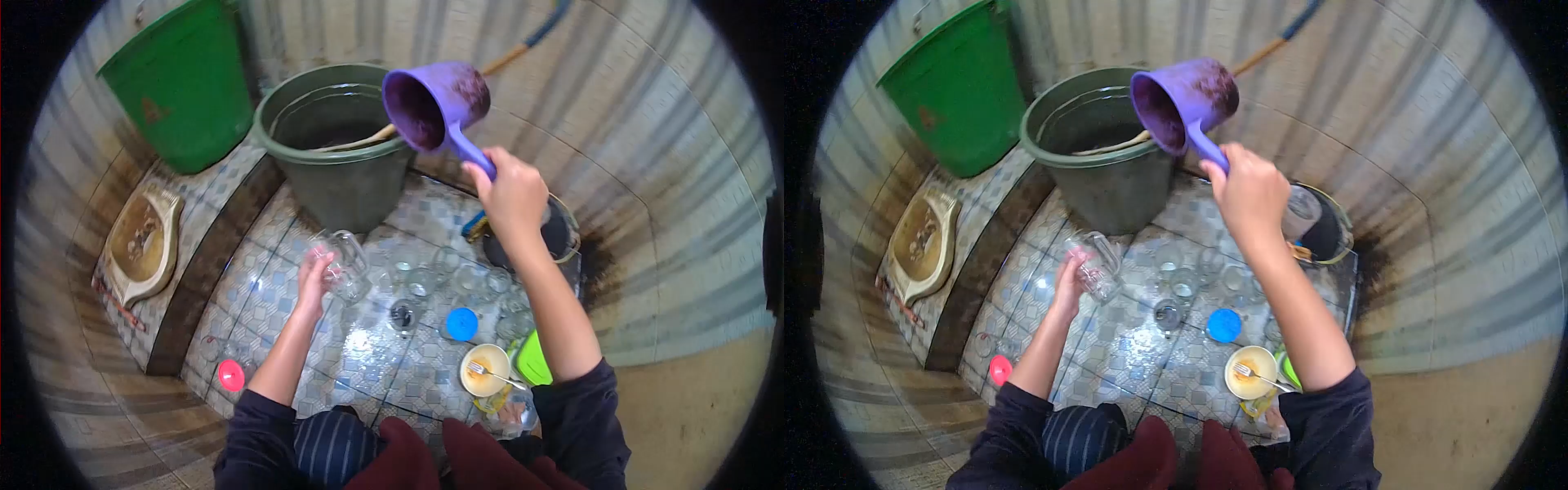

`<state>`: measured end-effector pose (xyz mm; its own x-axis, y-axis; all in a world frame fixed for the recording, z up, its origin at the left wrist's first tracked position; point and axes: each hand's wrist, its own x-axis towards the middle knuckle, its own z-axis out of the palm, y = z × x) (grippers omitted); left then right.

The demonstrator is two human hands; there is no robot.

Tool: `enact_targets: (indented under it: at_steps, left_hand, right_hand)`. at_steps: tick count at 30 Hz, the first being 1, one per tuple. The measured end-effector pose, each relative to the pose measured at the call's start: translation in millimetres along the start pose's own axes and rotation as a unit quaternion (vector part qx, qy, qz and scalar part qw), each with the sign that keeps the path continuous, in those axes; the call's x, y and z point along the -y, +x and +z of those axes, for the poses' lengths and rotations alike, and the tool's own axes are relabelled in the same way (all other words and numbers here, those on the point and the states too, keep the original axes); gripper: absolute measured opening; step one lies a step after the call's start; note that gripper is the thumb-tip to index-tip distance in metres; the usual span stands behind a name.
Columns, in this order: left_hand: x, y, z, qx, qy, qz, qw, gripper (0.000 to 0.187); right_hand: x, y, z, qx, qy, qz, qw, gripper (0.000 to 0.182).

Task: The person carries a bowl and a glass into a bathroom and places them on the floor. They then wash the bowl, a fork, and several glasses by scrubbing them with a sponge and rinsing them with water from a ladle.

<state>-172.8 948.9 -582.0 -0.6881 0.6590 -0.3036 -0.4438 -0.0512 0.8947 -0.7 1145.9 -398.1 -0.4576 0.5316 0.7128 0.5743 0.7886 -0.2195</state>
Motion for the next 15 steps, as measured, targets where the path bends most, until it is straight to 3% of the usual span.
enact_targets:
  at_steps: [1, 3, 4, 5, 7, 9, 11, 15]
  left_hand:
    - [8.7, 4.5, -22.2, -0.018, -0.006, 0.000, 1.000, 0.053]
    - [37.4, 14.3, -73.1, -0.234, 0.075, 0.243, 0.938, 0.055]
    - [43.4, 11.7, -87.0, -0.313, 0.156, 0.305, 0.886, 0.066]
    - [53.3, 9.0, -102.1, -0.334, 0.161, 0.293, 0.881, 0.066]
    - [72.8, 8.6, -128.2, -0.454, 0.272, 0.308, 0.791, 0.068]
    - [83.9, 3.7, -149.8, -0.483, 0.244, 0.286, 0.791, 0.069]
    - [91.6, 0.6, -166.3, -0.560, 0.297, 0.225, 0.740, 0.069]
    - [95.8, -0.1, -188.7, -0.606, 0.287, 0.199, 0.714, 0.072]
  right_hand:
    - [9.0, 13.8, 25.7, 0.003, 0.003, -0.022, 1.000, 0.022]
    - [28.3, 38.9, 68.8, 0.034, -0.009, -0.052, 0.998, 0.021]
    - [38.5, 50.6, 87.9, 0.060, -0.020, -0.054, 0.997, 0.020]
    - [49.7, 59.4, 103.5, 0.086, -0.031, -0.054, 0.994, 0.020]
    - [70.3, 73.7, 126.9, 0.130, -0.053, -0.087, 0.986, 0.017]
    - [81.6, 86.0, 155.2, 0.205, -0.150, -0.104, 0.962, 0.020]
    - [93.7, 88.5, 175.6, 0.217, -0.201, -0.103, 0.950, 0.020]
    - [101.5, 83.8, 190.1, 0.285, -0.206, -0.120, 0.929, 0.023]
